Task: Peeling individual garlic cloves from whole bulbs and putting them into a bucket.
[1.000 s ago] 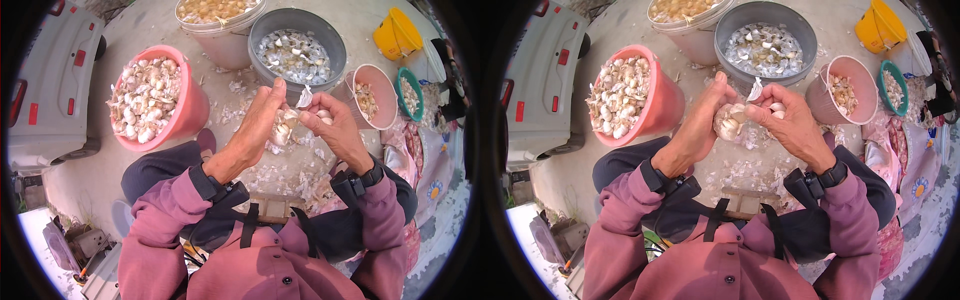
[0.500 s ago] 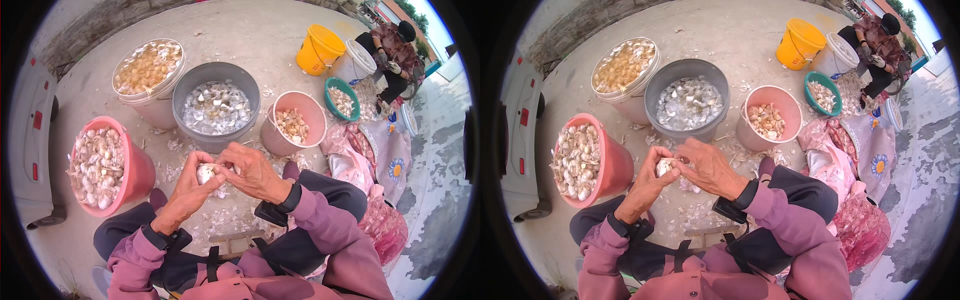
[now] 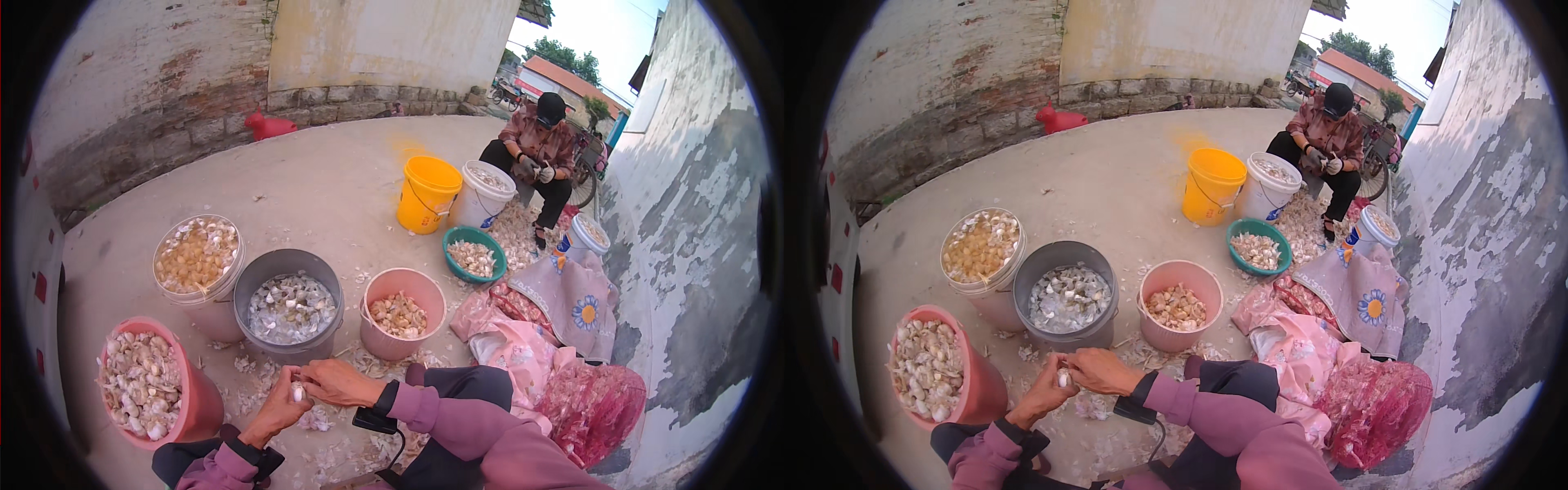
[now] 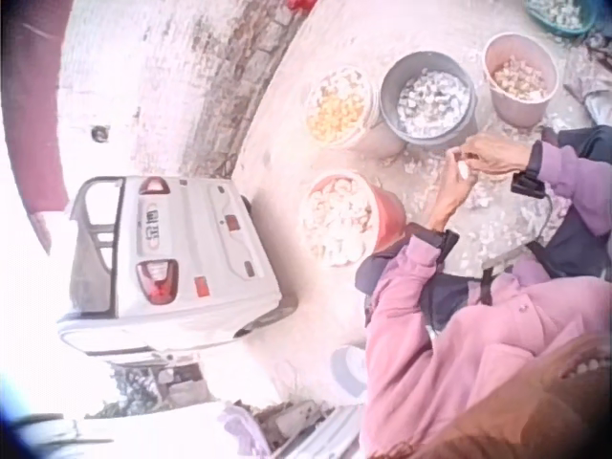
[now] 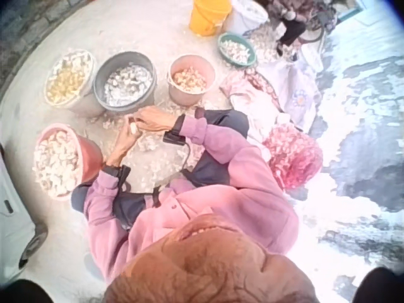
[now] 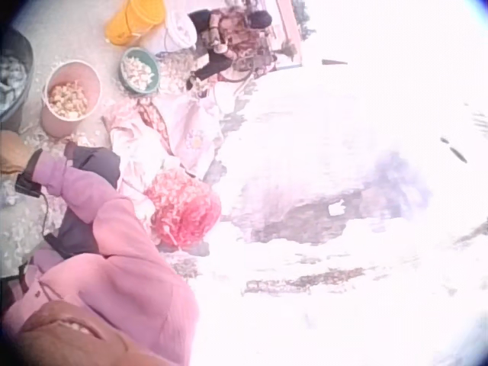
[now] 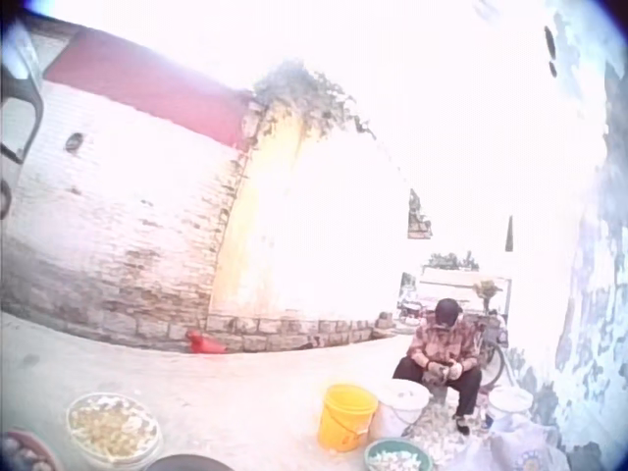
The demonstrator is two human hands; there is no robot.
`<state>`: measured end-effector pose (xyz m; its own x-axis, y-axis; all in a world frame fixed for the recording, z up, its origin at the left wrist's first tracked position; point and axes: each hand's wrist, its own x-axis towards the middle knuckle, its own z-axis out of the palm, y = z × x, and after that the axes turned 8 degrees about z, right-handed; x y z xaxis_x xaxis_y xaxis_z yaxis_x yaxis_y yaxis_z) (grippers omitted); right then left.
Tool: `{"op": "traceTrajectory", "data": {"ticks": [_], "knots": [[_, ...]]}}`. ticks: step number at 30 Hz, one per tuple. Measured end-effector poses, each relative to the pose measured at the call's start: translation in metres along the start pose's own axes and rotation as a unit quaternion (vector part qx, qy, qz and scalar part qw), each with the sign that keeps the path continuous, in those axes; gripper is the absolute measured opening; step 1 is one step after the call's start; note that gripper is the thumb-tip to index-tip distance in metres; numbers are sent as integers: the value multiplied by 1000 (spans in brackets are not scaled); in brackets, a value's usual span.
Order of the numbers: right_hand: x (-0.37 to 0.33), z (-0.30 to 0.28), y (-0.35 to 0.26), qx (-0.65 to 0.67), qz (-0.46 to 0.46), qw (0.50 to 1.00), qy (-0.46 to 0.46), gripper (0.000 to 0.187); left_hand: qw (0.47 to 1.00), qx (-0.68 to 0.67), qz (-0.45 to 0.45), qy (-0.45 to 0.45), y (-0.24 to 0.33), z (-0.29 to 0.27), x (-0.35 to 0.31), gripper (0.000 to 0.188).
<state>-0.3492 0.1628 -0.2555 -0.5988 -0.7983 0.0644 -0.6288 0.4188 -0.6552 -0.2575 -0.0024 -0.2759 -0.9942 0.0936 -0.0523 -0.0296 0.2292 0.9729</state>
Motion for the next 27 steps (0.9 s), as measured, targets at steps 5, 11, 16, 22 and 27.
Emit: {"op": "traceTrajectory", "data": {"ticks": [5,11,16,22,27], "knots": [[-2,4,-12,-28,-8,1000,3,21,993,91,53,55,-1,5,-1,50],[1,5,-19,43,104,994,4,21,989,108,76,66,8,2,-7,47],[5,16,6,160,174,972,-10,25,985,128,95,62,25,3,-11,47],[4,23,21,362,247,891,-119,18,981,139,115,75,23,3,-14,51],[-6,27,19,374,240,888,-119,17,991,55,90,83,21,2,-12,42]]}}
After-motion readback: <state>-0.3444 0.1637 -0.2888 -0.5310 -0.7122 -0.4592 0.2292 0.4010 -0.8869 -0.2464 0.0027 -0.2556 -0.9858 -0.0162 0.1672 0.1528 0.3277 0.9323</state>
